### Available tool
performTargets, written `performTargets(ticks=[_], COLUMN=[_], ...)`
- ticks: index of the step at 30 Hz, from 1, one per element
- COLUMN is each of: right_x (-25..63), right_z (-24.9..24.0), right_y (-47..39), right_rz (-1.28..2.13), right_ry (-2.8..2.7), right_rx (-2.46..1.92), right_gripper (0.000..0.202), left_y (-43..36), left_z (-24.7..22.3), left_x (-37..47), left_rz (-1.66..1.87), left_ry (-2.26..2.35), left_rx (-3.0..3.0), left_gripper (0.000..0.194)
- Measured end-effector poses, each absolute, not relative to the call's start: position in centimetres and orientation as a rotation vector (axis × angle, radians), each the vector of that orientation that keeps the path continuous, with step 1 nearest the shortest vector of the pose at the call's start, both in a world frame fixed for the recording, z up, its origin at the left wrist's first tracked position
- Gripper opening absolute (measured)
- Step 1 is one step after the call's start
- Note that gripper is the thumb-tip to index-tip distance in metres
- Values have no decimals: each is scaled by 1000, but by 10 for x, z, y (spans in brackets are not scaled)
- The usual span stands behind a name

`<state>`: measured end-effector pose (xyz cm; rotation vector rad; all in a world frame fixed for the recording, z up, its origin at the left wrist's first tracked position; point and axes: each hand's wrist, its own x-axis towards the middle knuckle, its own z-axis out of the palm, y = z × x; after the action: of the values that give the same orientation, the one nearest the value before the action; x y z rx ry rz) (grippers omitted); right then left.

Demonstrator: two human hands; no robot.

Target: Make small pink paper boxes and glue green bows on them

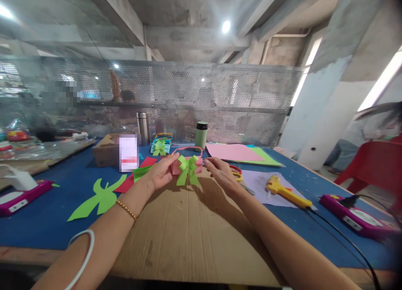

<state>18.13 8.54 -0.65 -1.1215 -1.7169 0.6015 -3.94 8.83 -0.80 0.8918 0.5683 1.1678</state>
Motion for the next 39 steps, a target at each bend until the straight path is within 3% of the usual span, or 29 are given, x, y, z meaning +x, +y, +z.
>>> performTargets(ticks=[4,8,16,22,28,39], right_x=[175,174,175,181,184,186], right_z=[-9,-10,-14,-14,-18,-23], right_y=[76,74,80,86,90,92], right_rz=[958,1085,1180,1182,1155,1122], right_ry=[-1751,-1706,-1668,-1524,-1495,-1582], right_rx=[-1012,-966,-936,-942,-985,-958], right_gripper=[43,45,47,48,47,33], left_y=[84,83,89,91,87,87], left_z=[-5,-6,-10,-16,-23,-28], left_x=[-39,-38,-42,-46,-38,-34], left_rz=[1062,1086,1047,1118,1135,1179], left_ry=[534,555,526,636,789,897], left_rx=[953,936,908,1050,1233,1297], left_gripper=[26,22,40,22,32,30])
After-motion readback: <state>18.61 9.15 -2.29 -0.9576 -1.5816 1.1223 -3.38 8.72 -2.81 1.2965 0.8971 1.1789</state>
